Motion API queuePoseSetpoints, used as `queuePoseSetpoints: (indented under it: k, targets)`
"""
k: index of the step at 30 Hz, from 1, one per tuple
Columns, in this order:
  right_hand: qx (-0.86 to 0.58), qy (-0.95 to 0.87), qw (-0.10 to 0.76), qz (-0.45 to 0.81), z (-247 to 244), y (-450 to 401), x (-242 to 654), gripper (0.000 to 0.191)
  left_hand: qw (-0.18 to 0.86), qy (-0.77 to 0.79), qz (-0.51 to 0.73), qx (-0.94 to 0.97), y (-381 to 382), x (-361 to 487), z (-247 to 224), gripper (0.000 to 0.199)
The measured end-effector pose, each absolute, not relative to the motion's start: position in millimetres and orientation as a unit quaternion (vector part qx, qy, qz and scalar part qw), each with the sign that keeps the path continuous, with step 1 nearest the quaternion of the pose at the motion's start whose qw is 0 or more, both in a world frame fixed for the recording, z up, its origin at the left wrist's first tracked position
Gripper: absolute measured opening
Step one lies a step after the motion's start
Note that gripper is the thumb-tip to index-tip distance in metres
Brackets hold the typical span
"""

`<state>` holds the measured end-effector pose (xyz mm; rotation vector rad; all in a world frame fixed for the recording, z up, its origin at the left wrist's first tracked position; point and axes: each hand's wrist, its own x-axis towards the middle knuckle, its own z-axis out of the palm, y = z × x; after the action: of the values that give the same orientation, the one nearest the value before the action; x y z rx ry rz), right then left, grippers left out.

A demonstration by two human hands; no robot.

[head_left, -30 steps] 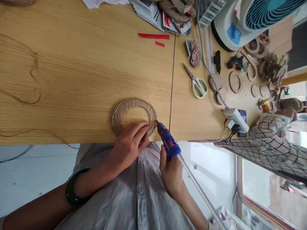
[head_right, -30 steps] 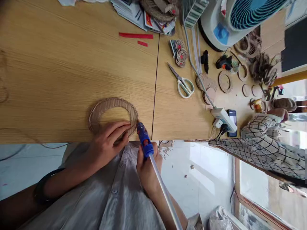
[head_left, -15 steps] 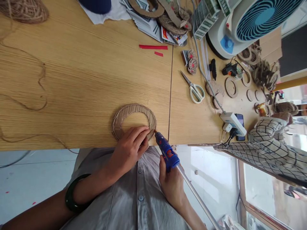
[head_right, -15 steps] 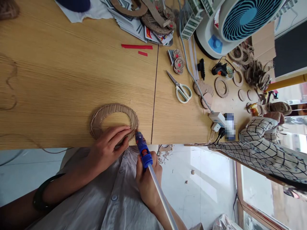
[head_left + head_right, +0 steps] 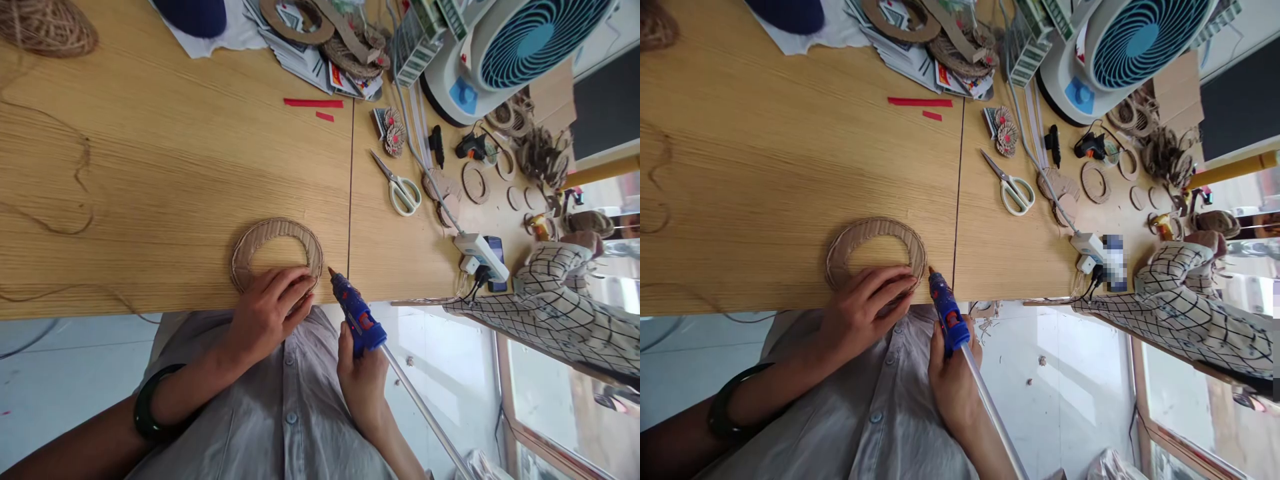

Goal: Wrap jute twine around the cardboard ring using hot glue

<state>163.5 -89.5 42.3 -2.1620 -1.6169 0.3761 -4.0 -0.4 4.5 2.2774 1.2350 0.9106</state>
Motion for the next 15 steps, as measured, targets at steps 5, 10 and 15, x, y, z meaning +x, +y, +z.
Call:
queuePoseSetpoints:
  k: [5,10,15]
  targets:
    - [-0.773,-0.581,0.212,0.144,37.3,-88.7,162.8,0.040,0.195,0.451,0.312,0.813,-1.5,-2.5,7.8,0.025]
    - [-0.774,-0.569,0.222,0.168,35.6,-87.6,163.4,0.039,0.204,0.471,0.309,0.801,-1.4,0.1,12.0,0.024]
    - [-0.767,-0.568,0.214,0.205,36.4,-87.4,164.0,0.029,0.203,0.479,0.302,0.799,0.3,1.3,14.0,0.012]
